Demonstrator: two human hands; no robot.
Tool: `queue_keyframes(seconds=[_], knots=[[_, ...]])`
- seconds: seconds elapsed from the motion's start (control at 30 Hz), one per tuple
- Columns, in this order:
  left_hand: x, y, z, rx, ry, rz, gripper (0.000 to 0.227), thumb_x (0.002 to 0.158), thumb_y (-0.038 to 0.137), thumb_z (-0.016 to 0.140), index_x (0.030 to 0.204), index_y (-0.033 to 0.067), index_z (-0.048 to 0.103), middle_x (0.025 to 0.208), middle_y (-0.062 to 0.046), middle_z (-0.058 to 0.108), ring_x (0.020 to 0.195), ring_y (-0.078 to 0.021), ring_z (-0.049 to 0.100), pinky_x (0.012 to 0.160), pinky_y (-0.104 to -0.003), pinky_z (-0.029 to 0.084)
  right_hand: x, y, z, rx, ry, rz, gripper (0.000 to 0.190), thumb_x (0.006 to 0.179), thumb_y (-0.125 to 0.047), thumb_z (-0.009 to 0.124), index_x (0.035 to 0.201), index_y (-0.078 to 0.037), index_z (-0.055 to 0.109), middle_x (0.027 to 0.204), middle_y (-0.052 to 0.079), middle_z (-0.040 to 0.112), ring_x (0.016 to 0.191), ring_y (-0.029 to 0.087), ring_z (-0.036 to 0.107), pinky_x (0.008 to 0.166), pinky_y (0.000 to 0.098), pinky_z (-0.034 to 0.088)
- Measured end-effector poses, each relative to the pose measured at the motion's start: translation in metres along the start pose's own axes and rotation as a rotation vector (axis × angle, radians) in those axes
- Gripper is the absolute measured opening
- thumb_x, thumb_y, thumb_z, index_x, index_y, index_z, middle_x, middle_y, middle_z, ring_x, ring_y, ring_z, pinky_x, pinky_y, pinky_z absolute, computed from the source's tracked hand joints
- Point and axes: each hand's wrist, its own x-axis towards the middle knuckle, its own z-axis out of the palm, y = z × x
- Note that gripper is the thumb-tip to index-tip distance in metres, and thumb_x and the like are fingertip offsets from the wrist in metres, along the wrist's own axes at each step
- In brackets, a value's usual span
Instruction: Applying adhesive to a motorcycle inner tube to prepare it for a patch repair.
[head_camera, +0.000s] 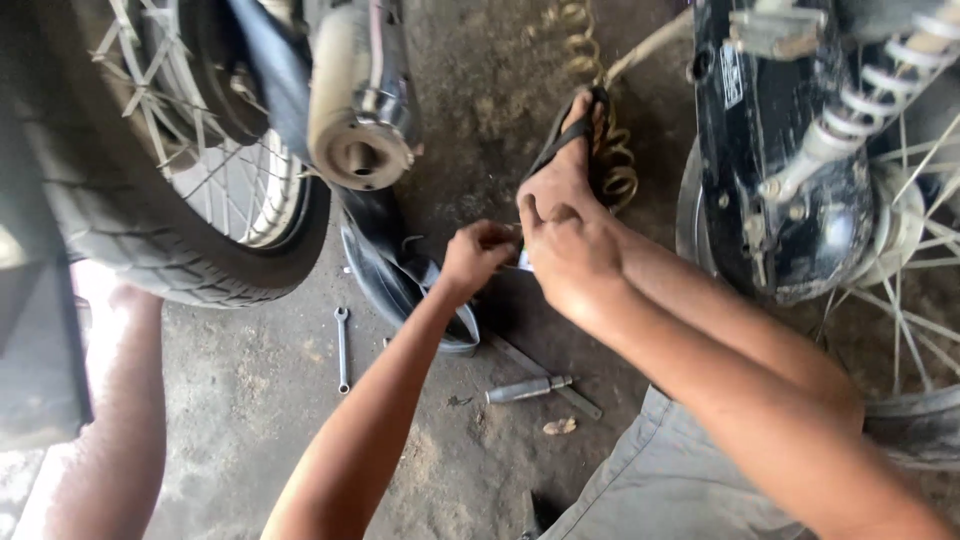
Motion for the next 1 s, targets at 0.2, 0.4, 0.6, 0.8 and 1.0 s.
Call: queue_keyframes(seconds=[0.2, 0.4, 0.6, 0.8, 1.0], knots=[[-0.027, -0.004, 0.017, -0.091, 0.075, 0.327, 0.049, 0.061, 0.013, 0.068, 0.109, 0.0102, 0.061, 0.086, -0.002, 0.063, 0.072, -0.0093, 0.057, 0.068, -0.023, 0.048, -0.135, 0.161, -0.156, 0.126, 0.267, -0.857, 0.063, 0.065, -0.008, 0.06, 0.118, -0.013, 0.026, 0.131, 0.037, 0.025, 0.042, 0.023, 0.067, 0.033, 0.0311, 0.053], [-0.047, -0.007, 0.02, 0.358, 0.008, 0.44, 0.051, 0.065, 0.025, 0.073, 0.113, 0.0171, 0.057, 0.11, -0.008, 0.043, 0.099, -0.0262, 0.051, 0.074, -0.04, 0.045, -0.143, 0.175, -0.182, 0.175, -0.139, -0.924, 0.079, 0.075, 0.005, 0.052, 0.137, -0.03, 0.018, 0.116, 0.015, 0.052, 0.065, 0.024, 0.068, 0.054, 0.0367, 0.055], [-0.07, 0.002, 0.0, 0.699, 0.006, 0.822, 0.042, 0.062, 0.031, 0.068, 0.101, 0.0169, 0.057, 0.096, -0.001, 0.044, 0.09, -0.0218, 0.053, 0.068, -0.034, 0.053, -0.12, 0.189, -0.146, 0.497, -0.283, -0.942, 0.073, 0.058, -0.021, 0.073, 0.122, -0.02, 0.038, 0.1, 0.014, 0.06, 0.082, 0.035, 0.065, 0.064, 0.0442, 0.052], [-0.068, -0.018, -0.003, 0.843, 0.08, 1.141, 0.02, 0.067, 0.028, 0.058, 0.08, 0.0135, 0.054, 0.083, -0.002, 0.047, 0.079, -0.0186, 0.053, 0.058, -0.027, 0.048, -0.131, 0.197, -0.142, 0.665, -0.384, -0.936, 0.08, 0.059, -0.014, 0.075, 0.129, -0.015, 0.035, 0.099, 0.02, 0.061, 0.087, 0.037, 0.064, 0.067, 0.0438, 0.052], [-0.07, -0.033, -0.017, 0.938, 0.118, 1.233, 0.021, 0.064, 0.028, 0.063, 0.074, 0.0132, 0.05, 0.076, -0.003, 0.052, 0.07, -0.0182, 0.055, 0.052, -0.027, 0.047, -0.15, 0.192, -0.099, 0.826, -0.447, -0.878, 0.074, 0.058, -0.017, 0.08, 0.123, -0.012, 0.044, 0.092, 0.017, 0.066, 0.083, 0.031, 0.066, 0.067, 0.04, 0.053]])
